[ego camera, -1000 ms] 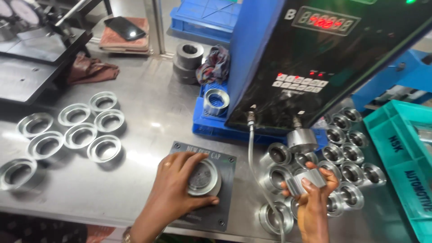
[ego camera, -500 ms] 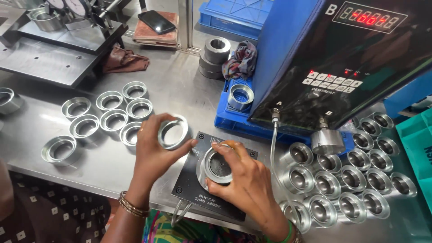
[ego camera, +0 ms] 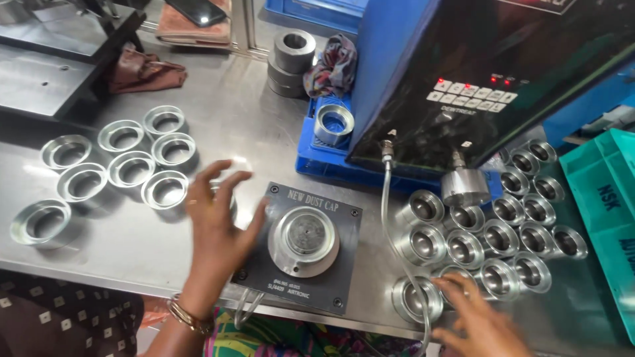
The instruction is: Measuring and inspecting cylindrical metal parts using an electronic gauge fixture and digital display.
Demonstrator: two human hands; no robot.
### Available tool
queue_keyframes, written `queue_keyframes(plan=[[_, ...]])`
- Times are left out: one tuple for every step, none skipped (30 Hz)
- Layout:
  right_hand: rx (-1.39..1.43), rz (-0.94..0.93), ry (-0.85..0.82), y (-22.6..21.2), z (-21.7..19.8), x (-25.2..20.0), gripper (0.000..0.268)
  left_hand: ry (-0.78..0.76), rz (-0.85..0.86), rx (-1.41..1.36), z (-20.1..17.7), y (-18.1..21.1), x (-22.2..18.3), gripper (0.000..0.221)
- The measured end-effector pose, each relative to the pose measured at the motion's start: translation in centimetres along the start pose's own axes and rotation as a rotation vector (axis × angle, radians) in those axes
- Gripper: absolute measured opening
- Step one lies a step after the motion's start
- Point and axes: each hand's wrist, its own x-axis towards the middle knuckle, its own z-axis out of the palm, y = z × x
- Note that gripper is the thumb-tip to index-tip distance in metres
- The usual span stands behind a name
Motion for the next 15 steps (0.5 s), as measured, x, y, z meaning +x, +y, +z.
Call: queue_keyframes(plan=[[0.057, 0.010, -0.117, -0.8, 0.5, -0.4, 0.081, -0.020, 0.028, -0.182, -0.4, 2.0, 0.2, 0.043], [0.116, 0.017, -0.233, -1.6, 0.9, -0.8, 0.102, -0.040, 0.055, -0.364, -0.8, 4.1, 0.4, 0.042], [0.119, 0.028, -0.231, -2.9, 0.9, -1.0, 0.102, -0.045, 0.059, -0.372, -0.7, 5.2, 0.3, 0.042], [0.042, 0.049, -0.144, -4.2, 0.9, -1.2, 0.101, -0.056, 0.096, -0.405, -0.7, 6.4, 0.2, 0.041], [-0.032, 0.068, -0.058, -5.6, 0.8, -1.2, 0.101, -0.065, 0.134, -0.434, -0.8, 7.4, 0.2, 0.040], [-0.028, 0.075, -0.056, -6.2, 1.1, -1.3, 0.101, -0.070, 0.140, -0.438, -0.5, 7.8, 0.1, 0.040], [-0.061, 0.053, -0.001, -6.7, 1.5, -1.4, 0.094, -0.090, 0.149, -0.476, -0.1, 8.1, -0.1, 0.042], [-0.095, 0.030, 0.054, -7.3, 1.8, -1.5, 0.088, -0.111, 0.157, -0.514, 0.2, 8.4, -0.3, 0.044], [-0.093, 0.039, 0.057, -7.2, 1.8, -1.6, 0.088, -0.114, 0.164, -0.520, 0.5, 8.3, -0.5, 0.044], [-0.030, 0.021, 0.122, -7.1, 1.8, -1.7, 0.082, -0.127, 0.154, -0.499, 0.7, 8.1, -0.7, 0.045], [0.030, 0.001, 0.192, -7.1, 1.5, -1.6, 0.077, -0.134, 0.146, -0.476, 0.9, 7.9, -0.7, 0.046], [0.029, 0.006, 0.199, -5.9, 1.5, -1.4, 0.077, -0.131, 0.152, -0.482, 1.0, 7.8, -0.7, 0.046], [0.093, -0.040, 0.245, -4.8, 1.4, -1.0, 0.079, -0.140, 0.118, -0.510, 1.0, 7.5, -0.8, 0.046], [0.156, -0.088, 0.290, -3.7, 1.4, -0.7, 0.082, -0.150, 0.084, -0.537, 1.0, 7.2, -0.8, 0.046], [0.155, -0.085, 0.294, -3.2, 1.0, -0.3, 0.082, -0.149, 0.088, -0.541, 1.1, 7.1, -0.8, 0.046]])
